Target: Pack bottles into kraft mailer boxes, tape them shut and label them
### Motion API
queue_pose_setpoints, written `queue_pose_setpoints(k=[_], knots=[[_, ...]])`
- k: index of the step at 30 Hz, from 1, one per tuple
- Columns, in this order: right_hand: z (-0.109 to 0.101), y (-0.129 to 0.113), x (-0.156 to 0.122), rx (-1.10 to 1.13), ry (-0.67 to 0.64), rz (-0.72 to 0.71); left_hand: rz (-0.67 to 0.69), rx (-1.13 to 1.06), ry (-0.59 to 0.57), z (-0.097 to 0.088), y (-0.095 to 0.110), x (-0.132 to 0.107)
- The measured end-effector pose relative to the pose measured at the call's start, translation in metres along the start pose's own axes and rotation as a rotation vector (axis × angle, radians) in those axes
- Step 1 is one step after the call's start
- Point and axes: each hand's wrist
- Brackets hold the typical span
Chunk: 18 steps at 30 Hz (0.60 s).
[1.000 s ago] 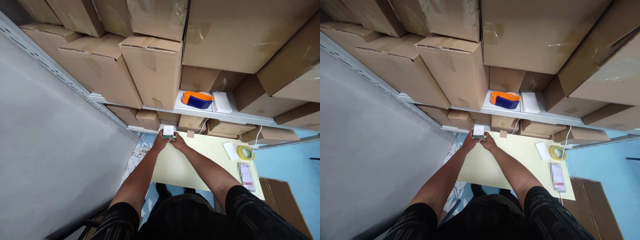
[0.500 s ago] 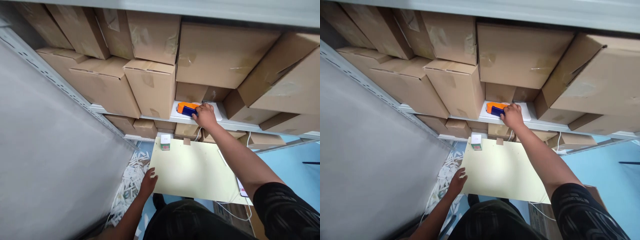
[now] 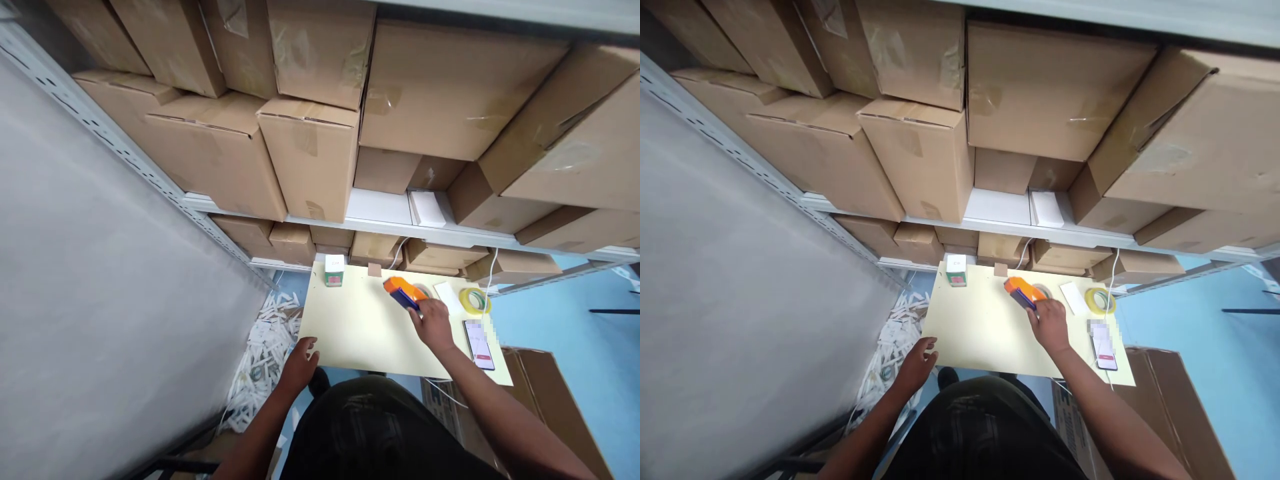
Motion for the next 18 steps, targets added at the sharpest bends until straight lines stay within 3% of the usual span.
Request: queue_pose_setpoints(k=[3,7,10,13,15,18], knots=[[0.049,0.012,-0.049,-0.087,-0.185,0.139,0.021,0.040,-0.038,-0.006,-0.005,-0.003],[0.086,0.021,-0.070,-0.161,-0.328,0.269,0.048,0.097,-0.059,-0.011,-0.008,-0.011],[0.093,0.023,-0.074,-0.202,-0.440,0.343,0.081,0.112,-0.066,-0.014,-0.008,-0.021],[0.086,0.024,-0.075,-0.211,-0.523,0.376,0.102,0.118,-0.051,-0.018,-0.010,-0.032],[0.078,0.025,-0.076,-0.207,-0.483,0.371,0.100,0.134,-0.014,-0.021,-0.010,-0.043],[0.071,0.027,-0.083,-0.123,-0.320,0.279,0.076,0.153,0.069,-0.019,-0.003,-0.065]])
Point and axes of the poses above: each hand's wrist, its own x-axis towards the middle knuckle, its own z-axis out of the palm, y = z × x, and after that the axes turned 2 degrees about -x, right-handed
